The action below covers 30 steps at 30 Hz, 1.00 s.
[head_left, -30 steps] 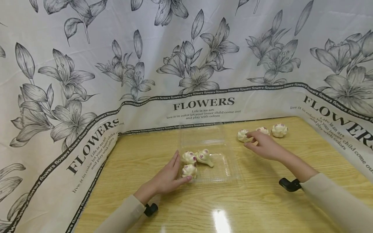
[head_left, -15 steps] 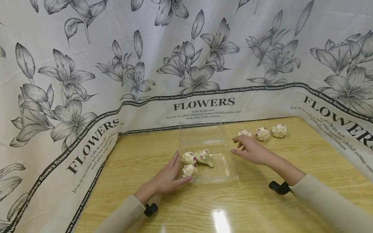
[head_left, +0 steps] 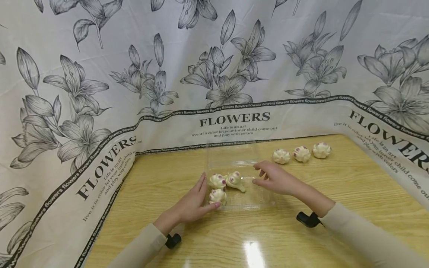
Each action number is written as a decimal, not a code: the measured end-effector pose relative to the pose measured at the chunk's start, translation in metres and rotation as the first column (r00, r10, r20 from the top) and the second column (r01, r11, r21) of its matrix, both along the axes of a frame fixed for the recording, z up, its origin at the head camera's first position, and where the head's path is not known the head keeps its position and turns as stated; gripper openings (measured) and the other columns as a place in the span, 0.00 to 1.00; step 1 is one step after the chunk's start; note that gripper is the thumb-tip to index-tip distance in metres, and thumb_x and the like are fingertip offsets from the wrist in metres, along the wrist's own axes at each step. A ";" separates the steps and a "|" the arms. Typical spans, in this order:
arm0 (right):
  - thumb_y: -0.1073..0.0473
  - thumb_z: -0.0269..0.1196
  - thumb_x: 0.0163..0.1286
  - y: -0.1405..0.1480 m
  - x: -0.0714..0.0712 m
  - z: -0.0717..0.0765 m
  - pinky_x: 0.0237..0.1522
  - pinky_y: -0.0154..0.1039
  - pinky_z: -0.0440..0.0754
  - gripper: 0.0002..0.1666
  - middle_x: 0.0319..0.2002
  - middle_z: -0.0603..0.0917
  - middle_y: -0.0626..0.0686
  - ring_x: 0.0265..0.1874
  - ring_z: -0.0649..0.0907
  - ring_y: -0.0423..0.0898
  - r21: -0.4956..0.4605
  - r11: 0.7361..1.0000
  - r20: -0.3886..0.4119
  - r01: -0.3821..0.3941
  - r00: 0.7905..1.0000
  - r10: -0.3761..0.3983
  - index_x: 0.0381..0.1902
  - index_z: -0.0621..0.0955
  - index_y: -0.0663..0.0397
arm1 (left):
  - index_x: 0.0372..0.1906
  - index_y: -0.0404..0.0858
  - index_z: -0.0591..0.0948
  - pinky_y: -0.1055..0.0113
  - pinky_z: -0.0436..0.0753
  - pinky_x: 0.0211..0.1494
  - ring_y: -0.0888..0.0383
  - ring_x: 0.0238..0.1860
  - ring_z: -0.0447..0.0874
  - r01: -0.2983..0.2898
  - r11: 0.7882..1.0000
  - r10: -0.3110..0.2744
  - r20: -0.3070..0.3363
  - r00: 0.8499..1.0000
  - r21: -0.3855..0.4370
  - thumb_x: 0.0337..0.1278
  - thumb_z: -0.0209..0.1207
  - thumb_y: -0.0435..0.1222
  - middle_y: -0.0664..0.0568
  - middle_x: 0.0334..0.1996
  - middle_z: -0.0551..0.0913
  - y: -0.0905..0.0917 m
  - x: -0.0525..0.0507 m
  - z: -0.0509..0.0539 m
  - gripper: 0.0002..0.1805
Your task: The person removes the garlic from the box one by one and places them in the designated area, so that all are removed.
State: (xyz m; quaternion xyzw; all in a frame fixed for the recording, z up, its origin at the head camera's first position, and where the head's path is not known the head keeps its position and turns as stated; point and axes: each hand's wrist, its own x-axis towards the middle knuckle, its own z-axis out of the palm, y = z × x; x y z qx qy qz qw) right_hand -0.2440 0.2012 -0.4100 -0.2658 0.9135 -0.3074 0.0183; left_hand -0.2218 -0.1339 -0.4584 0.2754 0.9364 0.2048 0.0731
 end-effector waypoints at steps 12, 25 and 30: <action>0.62 0.66 0.72 -0.029 0.001 -0.014 0.43 0.39 0.88 0.34 0.61 0.74 0.77 0.43 0.87 0.53 -0.072 0.995 0.077 -0.067 0.994 0.073 0.66 0.69 0.81 | 0.82 0.34 0.36 0.50 0.58 0.80 0.41 0.80 0.47 0.000 1.000 0.000 0.001 1.000 -0.001 0.65 0.43 0.74 0.39 0.83 0.33 0.000 0.000 -0.001 0.62; 0.61 0.70 0.68 -0.056 0.008 -0.025 0.44 0.36 0.88 0.52 0.69 0.62 0.81 0.45 0.87 0.56 -0.113 0.993 0.176 -0.029 0.983 0.049 0.75 0.53 0.81 | 0.82 0.32 0.38 0.50 0.59 0.79 0.41 0.80 0.47 -0.005 1.000 0.004 0.017 1.000 0.013 0.66 0.45 0.73 0.39 0.83 0.33 -0.001 0.000 -0.002 0.62; 0.60 0.71 0.67 -0.062 0.006 -0.028 0.46 0.41 0.89 0.50 0.63 0.70 0.77 0.47 0.86 0.60 -0.090 0.996 0.152 -0.008 0.988 0.022 0.73 0.58 0.81 | 0.82 0.32 0.38 0.50 0.60 0.79 0.41 0.80 0.48 -0.001 1.000 0.001 0.013 1.000 0.013 0.66 0.45 0.73 0.39 0.83 0.33 -0.001 0.001 -0.002 0.62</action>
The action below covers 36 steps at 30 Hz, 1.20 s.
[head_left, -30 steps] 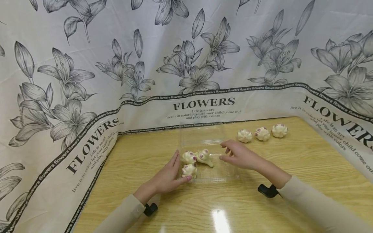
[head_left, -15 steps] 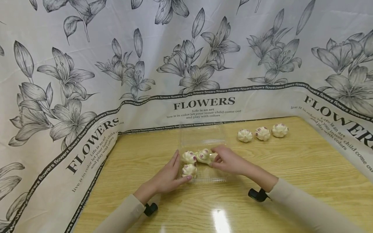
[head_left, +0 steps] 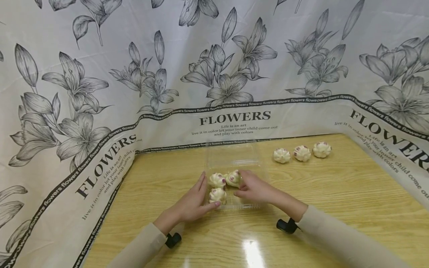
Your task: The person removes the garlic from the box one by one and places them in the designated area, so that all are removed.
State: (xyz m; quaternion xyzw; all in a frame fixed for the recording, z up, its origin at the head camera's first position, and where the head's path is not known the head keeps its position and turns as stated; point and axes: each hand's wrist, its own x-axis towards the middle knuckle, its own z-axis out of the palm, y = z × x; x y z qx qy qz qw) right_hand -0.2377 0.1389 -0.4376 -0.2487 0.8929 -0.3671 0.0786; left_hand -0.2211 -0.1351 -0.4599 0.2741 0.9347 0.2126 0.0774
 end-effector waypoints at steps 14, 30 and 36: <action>0.58 0.66 0.73 -0.010 -0.014 -0.003 0.32 0.42 0.80 0.14 0.32 0.78 0.54 0.27 0.76 0.46 -0.017 0.996 -0.031 0.083 0.996 -0.084 0.48 0.79 0.63 | 0.82 0.32 0.38 0.50 0.59 0.80 0.42 0.80 0.47 0.002 1.000 -0.002 0.000 1.000 -0.010 0.66 0.43 0.73 0.39 0.83 0.33 0.000 -0.001 -0.001 0.61; 0.52 0.67 0.72 -0.022 -0.028 -0.008 0.26 0.39 0.76 0.16 0.28 0.78 0.53 0.26 0.77 0.48 0.109 0.960 -0.018 0.259 0.966 -0.259 0.42 0.79 0.62 | 0.82 0.32 0.38 0.50 0.60 0.79 0.42 0.80 0.48 0.003 1.000 -0.003 -0.001 1.000 -0.009 0.65 0.43 0.74 0.38 0.83 0.34 0.000 -0.001 -0.003 0.62; 0.55 0.68 0.70 -0.011 -0.034 -0.007 0.36 0.43 0.81 0.20 0.34 0.82 0.54 0.32 0.79 0.48 0.104 0.976 -0.008 0.192 0.981 -0.192 0.50 0.81 0.66 | 0.82 0.34 0.36 0.50 0.61 0.79 0.42 0.80 0.48 0.001 1.000 -0.001 -0.006 1.000 -0.006 0.65 0.42 0.74 0.39 0.83 0.33 -0.001 -0.003 -0.002 0.62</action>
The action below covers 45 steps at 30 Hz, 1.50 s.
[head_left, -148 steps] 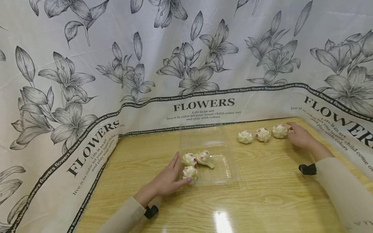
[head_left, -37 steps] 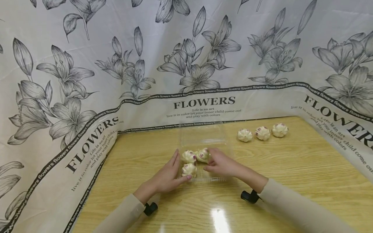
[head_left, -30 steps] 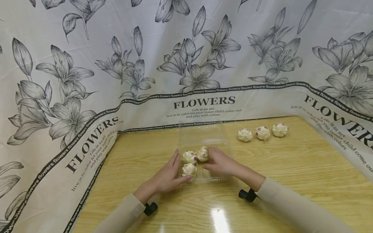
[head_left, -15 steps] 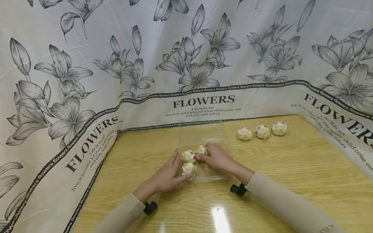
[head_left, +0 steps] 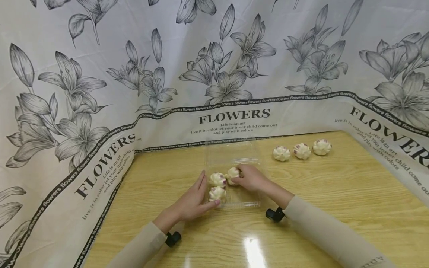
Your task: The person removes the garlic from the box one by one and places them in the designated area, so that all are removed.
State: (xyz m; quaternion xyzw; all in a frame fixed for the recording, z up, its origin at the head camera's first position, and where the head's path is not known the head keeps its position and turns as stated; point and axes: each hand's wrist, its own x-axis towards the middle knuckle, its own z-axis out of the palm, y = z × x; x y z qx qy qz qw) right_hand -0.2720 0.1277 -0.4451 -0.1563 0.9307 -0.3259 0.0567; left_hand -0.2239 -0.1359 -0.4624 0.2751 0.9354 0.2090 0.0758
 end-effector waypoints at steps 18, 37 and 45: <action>0.66 0.71 0.61 0.016 0.008 0.007 0.49 0.49 0.86 0.30 0.51 0.84 0.64 0.46 0.83 0.55 -0.036 0.974 0.032 -0.225 0.974 0.226 0.62 0.78 0.66 | 0.82 0.33 0.36 0.50 0.58 0.80 0.43 0.81 0.45 -0.005 1.000 0.005 0.021 1.000 0.006 0.65 0.44 0.74 0.41 0.83 0.32 0.001 0.003 0.004 0.62; 0.52 0.76 0.62 0.012 0.015 0.007 0.41 0.41 0.83 0.29 0.41 0.86 0.53 0.38 0.82 0.46 -0.029 0.984 0.054 -0.176 0.983 0.177 0.57 0.81 0.59 | 0.82 0.31 0.37 0.50 0.60 0.79 0.41 0.80 0.49 -0.005 1.000 0.005 -0.008 1.000 -0.011 0.65 0.43 0.74 0.38 0.83 0.33 0.002 0.003 0.003 0.63; 0.54 0.76 0.62 0.017 0.018 0.012 0.40 0.41 0.84 0.32 0.40 0.85 0.51 0.37 0.82 0.45 -0.031 0.988 0.078 -0.154 0.985 0.156 0.60 0.81 0.62 | 0.82 0.31 0.38 0.50 0.60 0.79 0.41 0.80 0.49 -0.002 1.000 0.001 -0.013 1.000 -0.014 0.65 0.43 0.74 0.37 0.82 0.34 0.002 0.002 0.002 0.63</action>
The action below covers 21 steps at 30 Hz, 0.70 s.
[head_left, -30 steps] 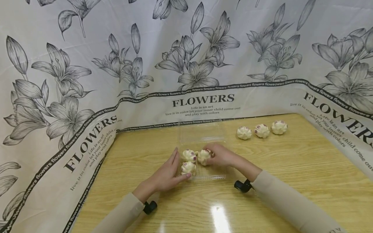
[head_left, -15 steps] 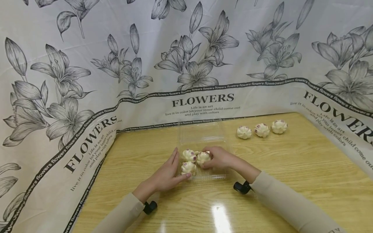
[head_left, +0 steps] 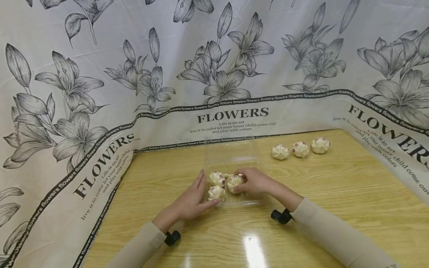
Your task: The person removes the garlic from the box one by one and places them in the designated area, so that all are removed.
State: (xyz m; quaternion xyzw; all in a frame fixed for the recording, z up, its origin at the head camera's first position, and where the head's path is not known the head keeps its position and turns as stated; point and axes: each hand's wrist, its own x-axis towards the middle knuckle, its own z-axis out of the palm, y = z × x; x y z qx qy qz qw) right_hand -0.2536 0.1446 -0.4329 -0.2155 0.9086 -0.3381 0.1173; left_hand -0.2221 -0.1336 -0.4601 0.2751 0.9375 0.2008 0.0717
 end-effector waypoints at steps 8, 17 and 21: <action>0.55 0.74 0.65 0.006 0.000 0.002 0.41 0.42 0.83 0.35 0.37 0.84 0.50 0.36 0.80 0.44 0.014 0.999 -0.041 -0.043 0.998 0.043 0.64 0.77 0.68 | 0.82 0.31 0.38 0.50 0.59 0.79 0.40 0.80 0.49 0.002 1.000 -0.002 0.002 1.000 -0.003 0.66 0.44 0.73 0.37 0.82 0.34 0.000 0.000 0.001 0.62; 0.55 0.73 0.66 0.020 0.002 0.005 0.33 0.35 0.80 0.27 0.33 0.82 0.45 0.30 0.78 0.41 -0.048 0.995 -0.144 -0.092 0.986 0.084 0.59 0.81 0.63 | 0.82 0.30 0.38 0.50 0.59 0.79 0.40 0.80 0.49 0.006 1.000 -0.006 0.009 1.000 -0.004 0.67 0.45 0.72 0.38 0.82 0.33 0.000 0.002 0.004 0.61; 0.55 0.72 0.66 0.029 0.004 0.007 0.39 0.35 0.83 0.29 0.34 0.83 0.45 0.34 0.81 0.41 -0.057 0.994 -0.179 -0.098 0.980 0.087 0.61 0.80 0.64 | 0.82 0.30 0.38 0.50 0.59 0.79 0.40 0.80 0.49 0.002 1.000 -0.002 0.009 1.000 -0.005 0.66 0.44 0.72 0.38 0.82 0.33 0.000 0.002 0.004 0.62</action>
